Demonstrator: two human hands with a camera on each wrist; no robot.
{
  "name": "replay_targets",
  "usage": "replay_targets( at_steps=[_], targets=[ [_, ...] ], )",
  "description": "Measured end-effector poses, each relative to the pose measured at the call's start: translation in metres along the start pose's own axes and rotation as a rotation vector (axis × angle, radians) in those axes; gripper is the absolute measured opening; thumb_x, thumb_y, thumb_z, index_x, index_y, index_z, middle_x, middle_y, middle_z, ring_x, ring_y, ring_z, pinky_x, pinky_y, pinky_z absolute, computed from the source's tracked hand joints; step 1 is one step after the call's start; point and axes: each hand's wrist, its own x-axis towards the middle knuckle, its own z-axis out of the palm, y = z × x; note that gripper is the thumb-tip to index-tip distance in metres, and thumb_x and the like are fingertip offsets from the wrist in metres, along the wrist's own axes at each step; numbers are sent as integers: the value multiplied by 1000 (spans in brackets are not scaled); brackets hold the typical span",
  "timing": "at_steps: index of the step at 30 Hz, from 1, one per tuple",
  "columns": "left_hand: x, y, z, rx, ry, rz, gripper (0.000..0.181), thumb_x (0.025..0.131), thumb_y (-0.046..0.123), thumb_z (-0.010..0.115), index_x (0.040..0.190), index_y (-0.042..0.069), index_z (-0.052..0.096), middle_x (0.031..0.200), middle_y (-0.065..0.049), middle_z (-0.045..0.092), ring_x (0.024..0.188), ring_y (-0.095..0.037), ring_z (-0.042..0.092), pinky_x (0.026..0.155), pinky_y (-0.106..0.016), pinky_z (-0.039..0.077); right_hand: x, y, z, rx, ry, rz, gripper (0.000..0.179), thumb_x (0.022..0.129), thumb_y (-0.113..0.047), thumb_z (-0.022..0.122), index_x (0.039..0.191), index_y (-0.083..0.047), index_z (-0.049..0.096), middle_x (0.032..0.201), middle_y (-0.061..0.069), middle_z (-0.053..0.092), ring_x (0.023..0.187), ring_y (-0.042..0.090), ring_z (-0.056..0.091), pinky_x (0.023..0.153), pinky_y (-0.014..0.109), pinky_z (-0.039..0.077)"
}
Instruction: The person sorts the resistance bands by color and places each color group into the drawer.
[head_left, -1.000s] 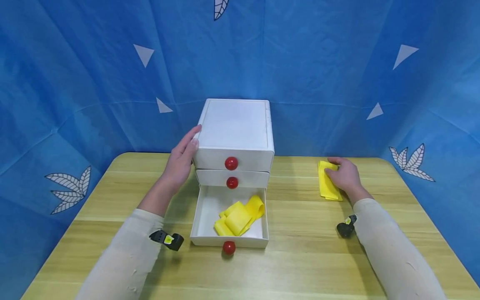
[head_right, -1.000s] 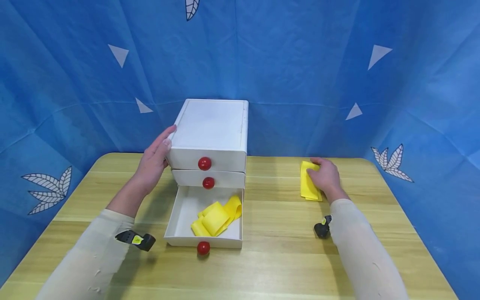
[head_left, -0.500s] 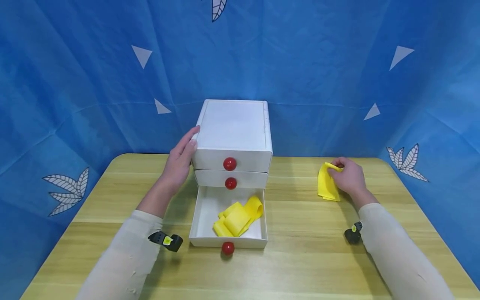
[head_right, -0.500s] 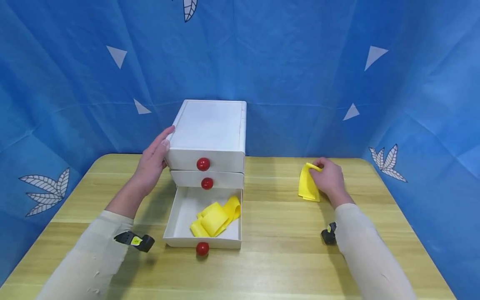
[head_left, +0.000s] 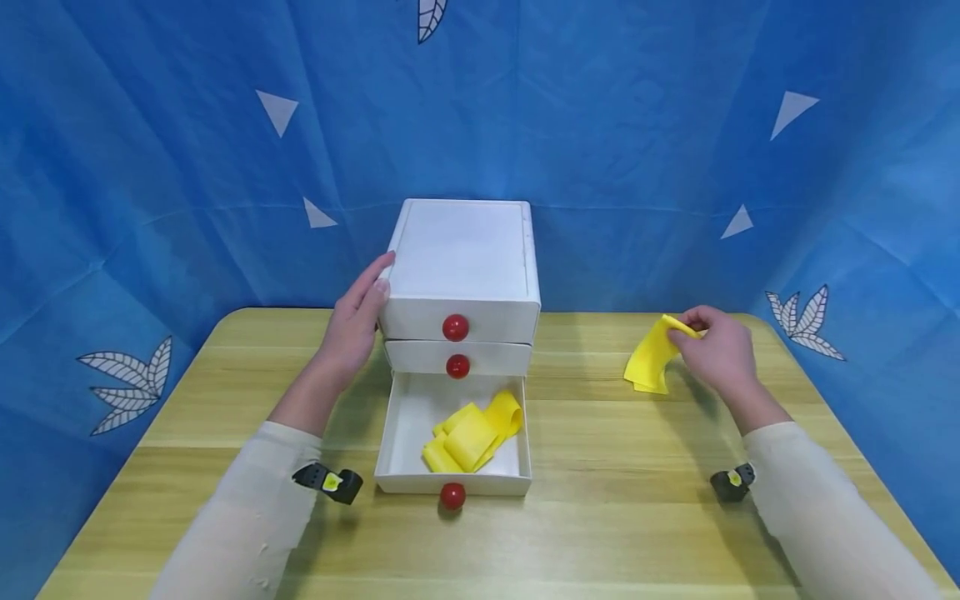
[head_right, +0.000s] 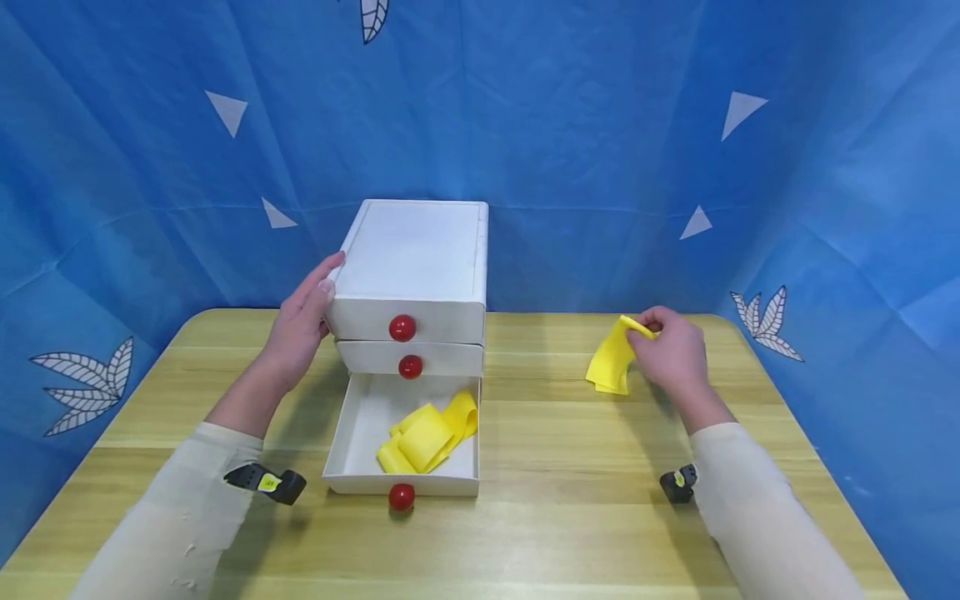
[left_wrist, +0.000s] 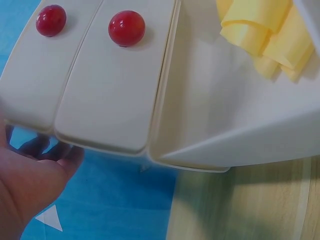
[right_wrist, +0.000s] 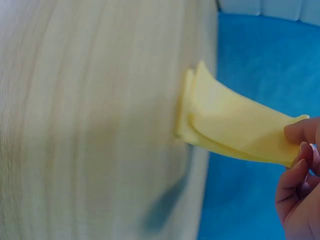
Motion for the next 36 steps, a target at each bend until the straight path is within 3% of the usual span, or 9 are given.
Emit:
replay_targets(
  at_steps=[9, 15, 20, 26, 36],
  targets=[
    [0, -1, -1, -14, -12, -3, 51, 106, 52, 34, 156, 45, 29, 162, 10, 21, 147, -21, 20, 112, -56, 29, -23, -40, -22, 53, 62, 26, 29, 98, -29, 62, 107, -1, 65, 107, 17, 60, 86, 31, 51, 55, 33, 49],
    [-1, -1, -2, -16, -15, -4, 51, 106, 52, 34, 156, 45, 28, 163, 10, 20, 147, -21, 20, 111, -57, 29, -40, -69, -28, 203, 91, 39, 32, 96, -30, 67, 108, 0, 67, 105, 14, 62, 84, 26, 54, 57, 21, 52],
    [-1, 0, -2, -17, -16, 2, 50, 106, 51, 34, 156, 44, 28, 162, 11, 20, 147, -21, 20, 111, -56, 29, -55, -96, -27, 326, 83, -18, 30, 94, -24, 71, 107, 2, 67, 104, 14, 63, 84, 24, 57, 64, 19, 54],
    [0, 0, -2, -25, -15, 14, 50, 107, 49, 33, 157, 43, 28, 163, 10, 20, 147, -21, 21, 111, -56, 29, -71, -129, -20, 488, 7, -101, 25, 92, -15, 73, 104, 5, 67, 104, 14, 63, 84, 21, 64, 70, 22, 56],
    [0, -1, -2, -16, -17, -1, 50, 106, 51, 34, 155, 46, 29, 162, 11, 21, 147, -19, 20, 112, -56, 29, -97, -179, -5, 701, -102, -281, 10, 87, -1, 74, 95, 3, 69, 95, 15, 68, 74, 28, 66, 69, 32, 59]
  ],
)
